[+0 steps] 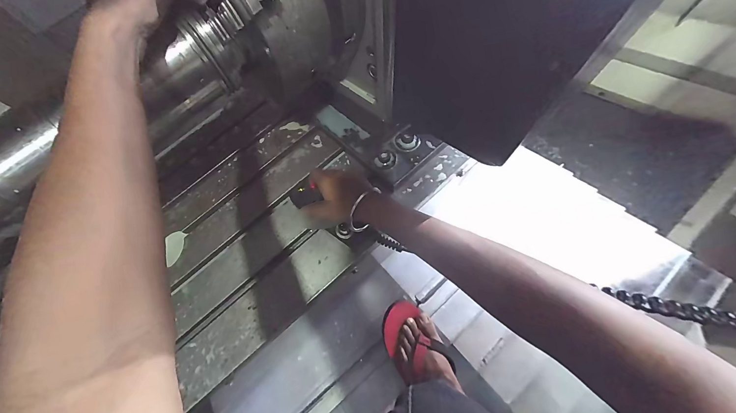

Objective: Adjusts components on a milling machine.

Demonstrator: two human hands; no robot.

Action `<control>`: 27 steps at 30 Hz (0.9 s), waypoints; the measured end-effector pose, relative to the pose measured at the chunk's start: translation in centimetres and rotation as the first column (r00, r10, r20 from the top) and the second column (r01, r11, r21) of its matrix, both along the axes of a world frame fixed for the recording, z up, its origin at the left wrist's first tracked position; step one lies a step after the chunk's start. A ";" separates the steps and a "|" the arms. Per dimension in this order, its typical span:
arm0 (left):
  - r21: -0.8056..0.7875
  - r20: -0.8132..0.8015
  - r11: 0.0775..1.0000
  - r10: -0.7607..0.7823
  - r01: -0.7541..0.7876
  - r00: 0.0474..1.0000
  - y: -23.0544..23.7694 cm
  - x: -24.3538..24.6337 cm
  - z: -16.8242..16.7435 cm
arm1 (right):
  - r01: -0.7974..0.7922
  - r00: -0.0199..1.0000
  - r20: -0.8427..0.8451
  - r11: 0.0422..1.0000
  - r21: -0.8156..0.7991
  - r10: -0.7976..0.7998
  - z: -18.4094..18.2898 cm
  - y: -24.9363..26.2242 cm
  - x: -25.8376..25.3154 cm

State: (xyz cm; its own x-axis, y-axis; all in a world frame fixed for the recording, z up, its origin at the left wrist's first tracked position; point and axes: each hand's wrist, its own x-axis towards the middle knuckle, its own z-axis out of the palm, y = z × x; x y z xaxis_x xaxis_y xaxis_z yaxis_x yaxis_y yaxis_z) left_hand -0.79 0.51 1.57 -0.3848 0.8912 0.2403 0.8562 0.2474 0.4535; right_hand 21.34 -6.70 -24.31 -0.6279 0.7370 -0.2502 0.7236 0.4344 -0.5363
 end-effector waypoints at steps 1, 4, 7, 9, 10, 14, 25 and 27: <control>0.013 0.017 1.000 -0.014 0.014 1.000 0.0 -0.2 -0.1 | -0.001 1.000 0.001 1.000 -0.003 0.001 0.1 0.0 0.0; 0.077 0.090 0.997 -0.002 -0.005 0.996 -0.1 -0.3 -0.3 | -0.002 1.000 0.010 1.000 0.001 0.002 0.3 -0.1 0.0; 0.093 0.118 0.995 0.034 -0.045 0.992 -0.8 0.3 -0.2 | 0.002 1.000 0.020 1.000 0.003 -0.002 0.3 -0.2 0.0; 0.078 0.112 0.995 0.059 -0.068 0.992 -1.0 0.5 -0.1 | -0.002 1.000 0.018 1.000 0.005 0.002 0.3 -0.2 0.0; 0.067 0.110 0.995 0.069 -0.076 0.992 -1.1 0.5 -0.1 | -0.002 1.000 0.015 1.000 0.006 0.002 0.3 -0.2 0.0; 0.055 0.125 0.998 0.009 -0.016 0.992 -1.0 0.1 -0.4 | 0.011 1.000 -0.011 1.000 0.009 -0.011 -0.4 0.0 -0.1; 0.083 0.080 0.997 -0.001 -0.005 0.997 -1.0 0.0 -0.1 | 0.007 1.000 0.027 1.000 0.022 -0.008 0.5 -0.3 0.0; 0.083 0.105 0.997 -0.008 -0.001 0.994 -0.9 0.0 -0.3 | 0.005 1.000 0.026 1.000 0.025 -0.006 0.4 -0.3 -0.1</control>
State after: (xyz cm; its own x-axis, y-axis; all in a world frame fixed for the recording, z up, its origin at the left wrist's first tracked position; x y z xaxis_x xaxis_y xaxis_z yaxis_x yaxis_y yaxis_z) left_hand -0.76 -0.41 1.30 -0.4085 0.8713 0.2719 0.8037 0.2022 0.5596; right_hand 21.28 -6.98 -23.86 -0.6174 0.7465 -0.2482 0.7396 0.4434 -0.5064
